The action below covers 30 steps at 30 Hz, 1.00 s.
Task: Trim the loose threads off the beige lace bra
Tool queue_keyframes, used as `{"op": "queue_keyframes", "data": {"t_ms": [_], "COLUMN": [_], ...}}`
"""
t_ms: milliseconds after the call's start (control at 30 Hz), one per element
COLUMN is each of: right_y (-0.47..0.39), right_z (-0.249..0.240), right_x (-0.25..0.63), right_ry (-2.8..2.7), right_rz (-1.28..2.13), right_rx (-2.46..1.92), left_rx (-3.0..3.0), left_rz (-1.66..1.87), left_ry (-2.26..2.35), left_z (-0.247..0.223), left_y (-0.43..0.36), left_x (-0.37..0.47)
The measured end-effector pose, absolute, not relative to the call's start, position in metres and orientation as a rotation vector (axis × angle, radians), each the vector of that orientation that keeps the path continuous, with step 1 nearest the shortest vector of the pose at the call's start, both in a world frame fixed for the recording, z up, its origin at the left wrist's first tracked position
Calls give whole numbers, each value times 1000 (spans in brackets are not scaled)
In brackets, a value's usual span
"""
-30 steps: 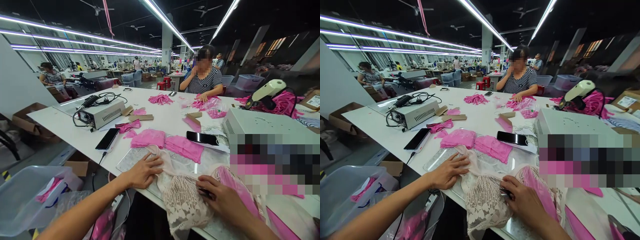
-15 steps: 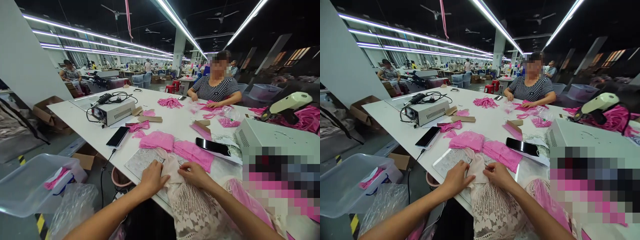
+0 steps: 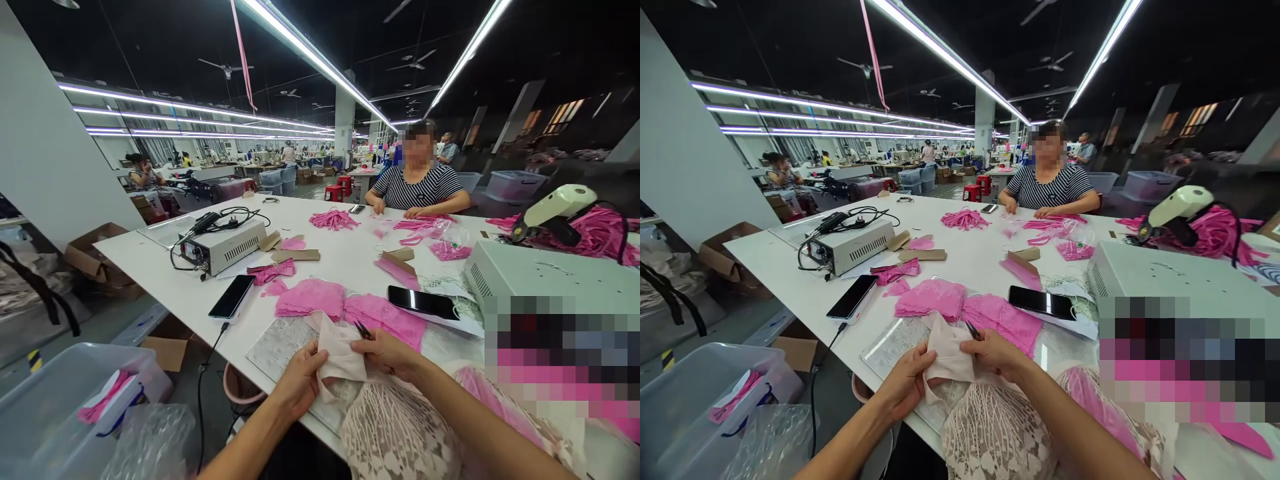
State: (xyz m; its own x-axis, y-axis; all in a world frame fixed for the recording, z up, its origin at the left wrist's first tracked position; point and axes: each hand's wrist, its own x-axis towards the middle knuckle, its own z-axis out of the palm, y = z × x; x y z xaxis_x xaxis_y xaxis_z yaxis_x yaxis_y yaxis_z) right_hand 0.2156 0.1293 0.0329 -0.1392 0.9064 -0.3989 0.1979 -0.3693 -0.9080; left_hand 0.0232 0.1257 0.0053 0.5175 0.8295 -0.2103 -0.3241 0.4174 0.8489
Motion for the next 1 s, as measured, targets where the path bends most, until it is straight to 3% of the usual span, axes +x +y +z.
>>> {"op": "queue_keyframes", "data": {"t_ms": [200,1000], "right_y": [139,144], "right_z": [25,21], "right_x": [217,202], "right_ry": [-1257,-1381], "right_rz": [1516,1454], "right_rx": [-1363,-1348], "left_rx": [588,640], "left_rz": [699,677], "left_ry": [647,535], "left_z": [2,4], "left_y": [127,145], "left_x": [22,31]}}
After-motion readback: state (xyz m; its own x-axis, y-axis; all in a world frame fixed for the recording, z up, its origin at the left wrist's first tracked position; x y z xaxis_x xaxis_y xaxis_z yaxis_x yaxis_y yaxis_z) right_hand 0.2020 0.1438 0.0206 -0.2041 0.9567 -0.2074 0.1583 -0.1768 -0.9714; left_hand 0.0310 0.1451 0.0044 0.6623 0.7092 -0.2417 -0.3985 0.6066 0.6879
